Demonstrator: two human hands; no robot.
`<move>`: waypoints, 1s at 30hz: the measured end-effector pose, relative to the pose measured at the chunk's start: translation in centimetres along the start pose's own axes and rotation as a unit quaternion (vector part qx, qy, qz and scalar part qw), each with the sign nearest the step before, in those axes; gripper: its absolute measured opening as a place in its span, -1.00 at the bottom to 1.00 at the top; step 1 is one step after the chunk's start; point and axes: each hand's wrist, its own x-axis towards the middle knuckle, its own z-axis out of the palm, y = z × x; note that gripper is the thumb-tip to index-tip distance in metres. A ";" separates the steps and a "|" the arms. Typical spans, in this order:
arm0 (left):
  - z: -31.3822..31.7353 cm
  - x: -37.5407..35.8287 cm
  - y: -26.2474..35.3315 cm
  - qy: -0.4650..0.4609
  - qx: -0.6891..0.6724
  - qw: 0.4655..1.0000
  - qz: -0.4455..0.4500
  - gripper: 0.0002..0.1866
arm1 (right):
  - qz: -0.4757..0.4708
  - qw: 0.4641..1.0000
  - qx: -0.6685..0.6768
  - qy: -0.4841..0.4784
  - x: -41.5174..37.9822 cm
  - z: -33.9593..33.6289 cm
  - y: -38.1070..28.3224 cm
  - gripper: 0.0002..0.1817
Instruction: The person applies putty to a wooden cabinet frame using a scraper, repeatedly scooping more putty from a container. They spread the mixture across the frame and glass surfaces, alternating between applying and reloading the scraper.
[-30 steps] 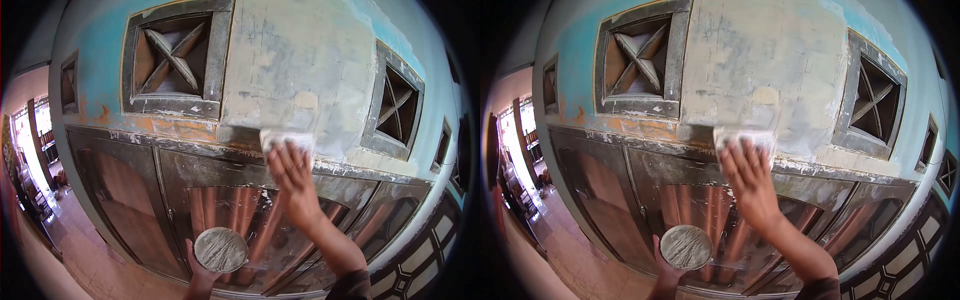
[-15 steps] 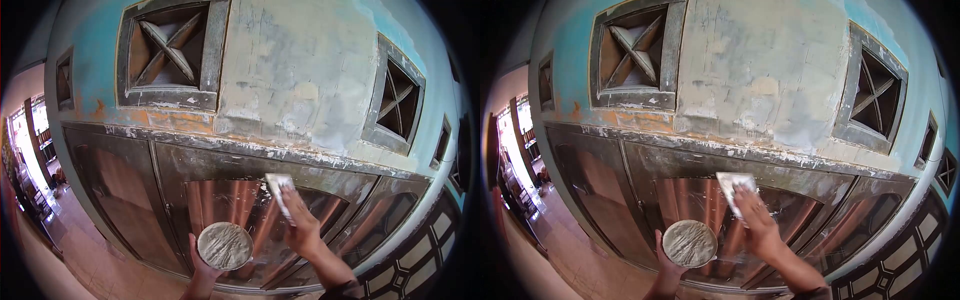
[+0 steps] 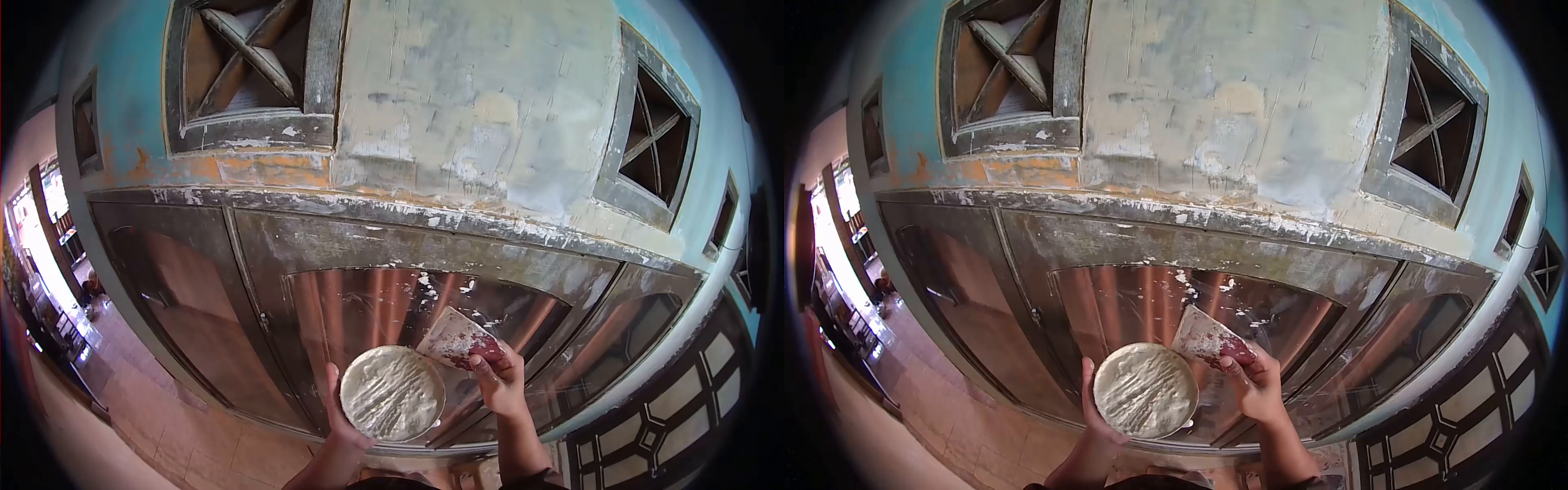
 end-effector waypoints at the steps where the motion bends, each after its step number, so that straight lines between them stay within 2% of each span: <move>1: -0.2 0.0 -0.1 -0.001 0.000 1.000 0.001 -0.09 | 0.002 1.000 0.000 0.000 -0.1 0.0 -0.1 -0.78; 9: -0.5 -0.1 -0.4 0.009 -0.001 1.000 0.020 -0.12 | 0.006 0.997 -0.067 -0.034 -1.4 0.5 -0.3 -0.73; 10: -0.6 0.0 -0.3 -0.002 -0.008 1.000 0.012 -0.12 | -0.021 0.990 -0.131 -0.052 -1.7 0.6 -0.5 -0.73; 13: -0.8 -0.1 0.0 -0.016 -0.013 1.000 0.001 -0.12 | -0.049 0.978 -0.190 -0.065 -2.6 0.4 0.6 -0.70; 14: -0.8 -0.2 0.2 -0.016 -0.011 1.000 -0.002 -0.12 | -0.042 0.962 -0.263 -0.068 -2.7 0.2 0.8 -0.71; 15: -0.8 -0.3 0.3 -0.015 -0.011 1.000 -0.002 -0.12 | -0.041 0.962 -0.262 -0.067 -2.7 -0.3 1.5 -0.71; 17: -0.5 -0.5 0.4 0.003 -0.007 1.000 0.028 -0.13 | -0.077 0.937 -0.325 -0.097 -2.9 -1.7 3.4 -0.75; 18: 0.5 -0.4 0.3 0.001 -0.006 1.000 0.022 -0.12 | -0.007 0.927 -0.360 -0.107 -3.1 -2.6 3.6 -0.80; 19: 0.2 -0.5 0.4 0.002 -0.006 1.000 0.021 -0.12 | -0.007 0.927 -0.360 -0.105 -3.0 -2.8 4.1 -0.80; 21: -0.3 -0.7 0.7 0.031 0.031 0.999 0.023 -0.12 | 0.011 0.992 -0.122 0.035 -2.5 -2.8 4.2 -0.82; 22: 0.0 -0.7 0.5 0.029 0.029 0.999 0.013 -0.11 | 0.038 0.997 -0.055 0.049 -2.3 -3.0 3.4 -0.83; 23: -0.2 -0.6 0.3 0.031 0.028 0.999 0.011 -0.11 | 0.040 0.996 -0.056 0.051 -2.1 -2.7 2.6 -0.83; 25: -0.7 -0.3 -0.3 0.014 -0.001 1.000 0.010 -0.07 | 0.017 0.996 0.076 0.052 -1.8 -1.8 1.0 -0.82; 27: -1.2 0.0 -0.6 -0.009 -0.019 1.000 -0.011 -0.08 | 0.018 0.996 0.069 0.055 -2.2 -1.9 1.0 -0.79; 30: -1.8 0.2 -0.9 0.039 0.023 0.999 -0.026 -0.09 | -0.002 0.998 0.022 0.056 -2.5 -1.6 1.0 -0.78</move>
